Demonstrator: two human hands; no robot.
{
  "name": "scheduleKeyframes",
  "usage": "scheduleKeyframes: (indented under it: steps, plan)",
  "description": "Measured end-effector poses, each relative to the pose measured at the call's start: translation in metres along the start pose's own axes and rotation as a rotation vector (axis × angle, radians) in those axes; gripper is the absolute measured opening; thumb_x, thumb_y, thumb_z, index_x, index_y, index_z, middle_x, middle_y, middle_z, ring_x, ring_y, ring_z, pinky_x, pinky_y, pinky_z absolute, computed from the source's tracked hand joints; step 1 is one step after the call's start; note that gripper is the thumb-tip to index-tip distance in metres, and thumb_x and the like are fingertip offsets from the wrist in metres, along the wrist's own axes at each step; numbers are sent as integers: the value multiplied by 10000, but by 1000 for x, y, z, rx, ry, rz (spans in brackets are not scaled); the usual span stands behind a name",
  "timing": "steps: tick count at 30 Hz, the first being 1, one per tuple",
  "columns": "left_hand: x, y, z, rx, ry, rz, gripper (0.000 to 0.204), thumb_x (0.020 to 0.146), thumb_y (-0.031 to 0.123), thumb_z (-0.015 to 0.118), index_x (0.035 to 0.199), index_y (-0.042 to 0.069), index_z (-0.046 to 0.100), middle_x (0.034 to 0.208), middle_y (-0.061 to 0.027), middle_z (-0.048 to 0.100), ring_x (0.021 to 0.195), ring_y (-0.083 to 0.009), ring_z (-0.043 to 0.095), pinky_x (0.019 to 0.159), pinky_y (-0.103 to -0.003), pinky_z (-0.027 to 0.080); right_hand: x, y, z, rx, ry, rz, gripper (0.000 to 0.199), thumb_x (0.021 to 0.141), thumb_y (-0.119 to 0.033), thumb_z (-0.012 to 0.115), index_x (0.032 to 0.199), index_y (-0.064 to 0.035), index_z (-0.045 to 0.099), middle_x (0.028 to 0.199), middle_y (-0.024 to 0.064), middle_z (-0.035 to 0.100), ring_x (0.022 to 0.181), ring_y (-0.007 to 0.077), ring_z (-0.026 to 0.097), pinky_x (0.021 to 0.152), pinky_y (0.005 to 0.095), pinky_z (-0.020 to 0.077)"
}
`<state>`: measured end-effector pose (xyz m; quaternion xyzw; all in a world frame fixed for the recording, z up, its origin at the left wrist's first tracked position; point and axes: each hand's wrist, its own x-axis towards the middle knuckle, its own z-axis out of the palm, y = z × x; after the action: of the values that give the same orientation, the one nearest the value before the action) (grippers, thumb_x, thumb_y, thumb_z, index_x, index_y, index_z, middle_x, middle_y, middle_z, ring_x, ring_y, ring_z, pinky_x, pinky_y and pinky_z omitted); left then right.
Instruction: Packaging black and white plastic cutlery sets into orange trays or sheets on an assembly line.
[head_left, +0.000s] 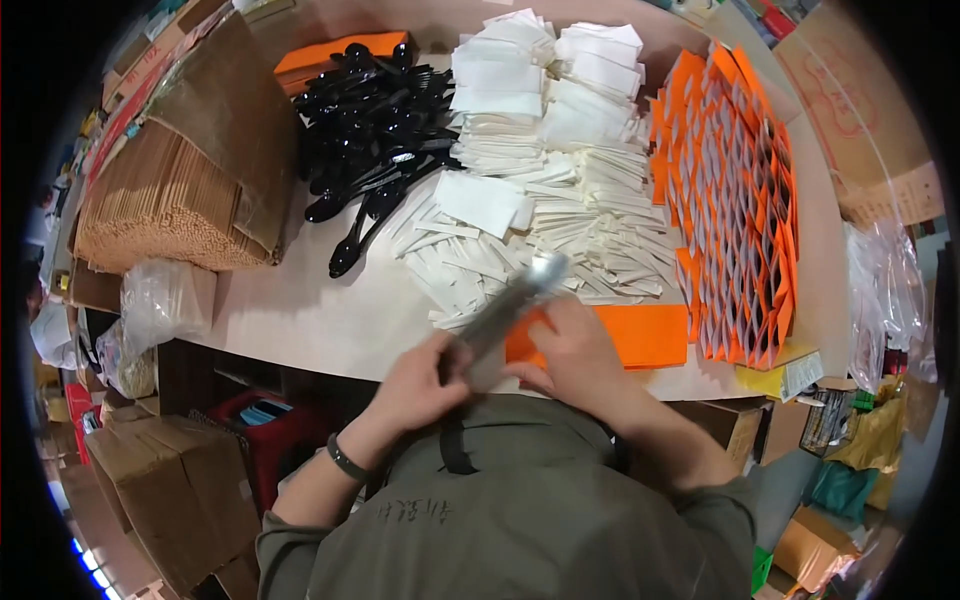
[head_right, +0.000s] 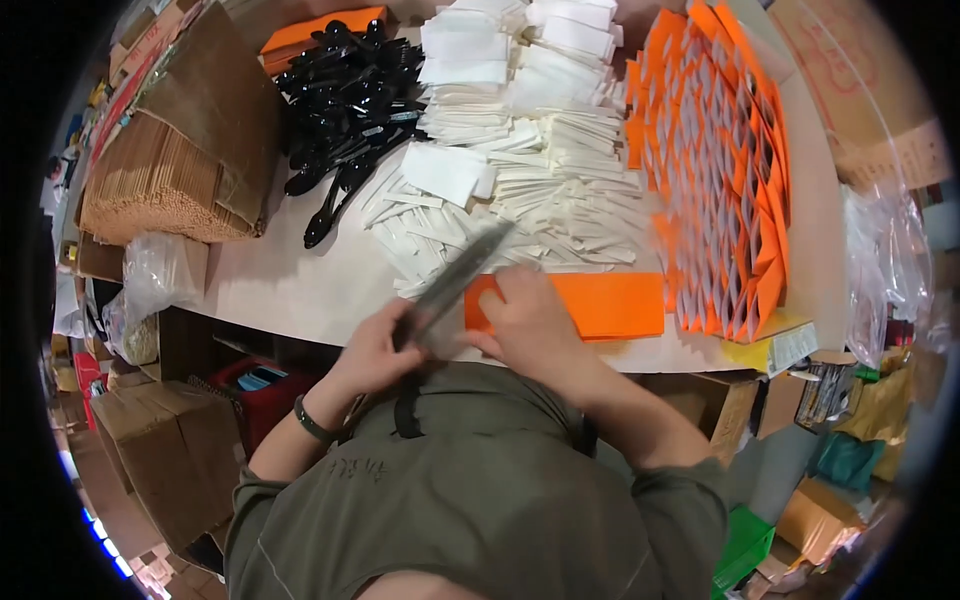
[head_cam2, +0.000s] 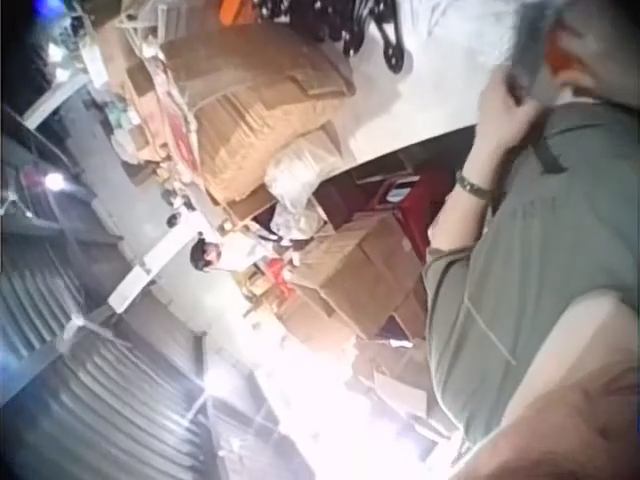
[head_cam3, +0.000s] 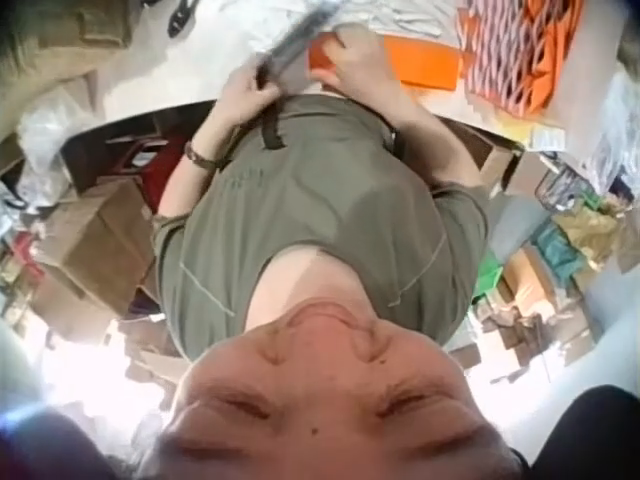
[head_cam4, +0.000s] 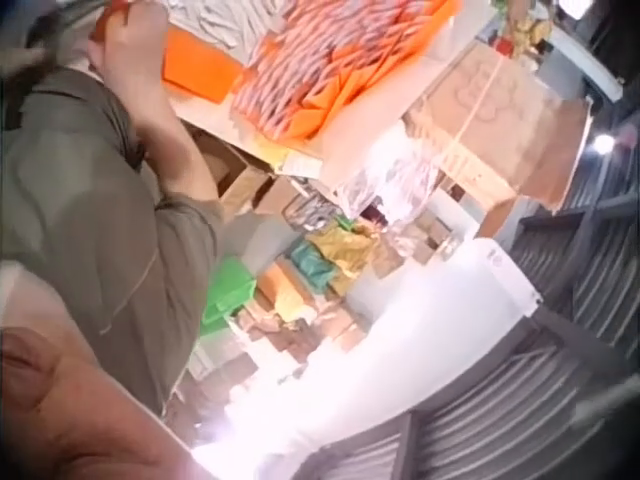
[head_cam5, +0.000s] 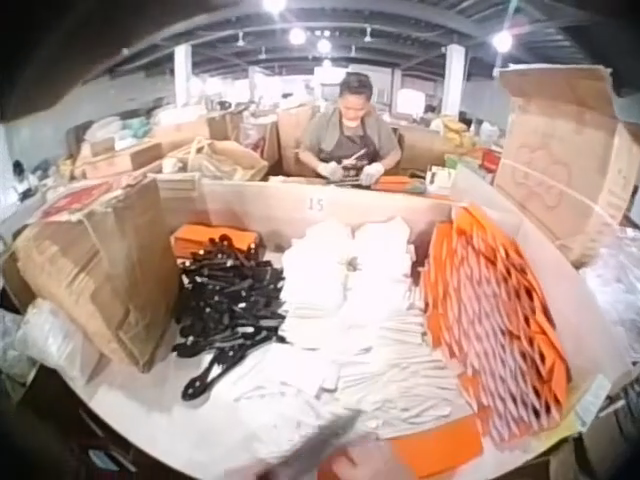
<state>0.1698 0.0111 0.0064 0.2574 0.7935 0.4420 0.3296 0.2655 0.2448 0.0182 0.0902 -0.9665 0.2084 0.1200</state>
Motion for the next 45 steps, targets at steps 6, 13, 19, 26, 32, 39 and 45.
scheduleKeyframes:
  steps: [6,13,19,26,32,39,45]
  plan:
    - [-14,-26,-17,450,395,73,516,700,146,771,1160,42,560,940,-147,620,848,-349,632,746,-397,524,13,-13,38,31,-217,422,314,904,-339,642,759,-61,621,613,105,614,594,344,609,563,457,472]
    - [-31,-23,-59,603,21,132,700,658,125,823,1301,95,548,946,-116,608,861,-331,632,740,-397,523,26,-13,40,145,-258,552,185,844,-211,596,755,-53,636,626,124,630,613,339,623,592,462,487]
    - [12,-12,-58,565,42,548,678,696,247,844,1291,77,566,1123,-152,626,1037,-353,610,873,-407,512,60,-9,25,288,-196,362,128,811,-155,679,892,-61,649,837,153,656,810,331,645,728,446,505]
    - [7,-48,-85,471,523,240,319,796,162,764,1082,52,674,1053,-143,653,951,-344,637,826,-409,523,57,60,-9,66,-106,346,138,805,-180,723,824,-51,678,830,138,614,819,348,608,737,439,503]
    - [74,-41,-111,569,749,76,221,861,213,710,1021,63,683,978,-143,665,897,-350,655,766,-428,529,131,54,26,-185,-102,314,98,833,-125,662,835,-28,657,886,158,645,845,354,639,749,455,516]
    - [94,-37,-120,469,510,-147,215,848,222,708,1003,74,689,920,-142,696,873,-365,664,767,-452,524,139,69,53,-281,-105,322,110,841,-145,619,876,-44,647,911,162,660,866,350,658,742,465,534]
    - [82,-48,-120,601,653,20,172,882,182,662,1016,75,672,934,-149,687,879,-372,654,744,-452,512,133,72,63,-338,-18,166,139,844,-167,602,852,-32,636,875,157,663,823,348,656,728,469,531]
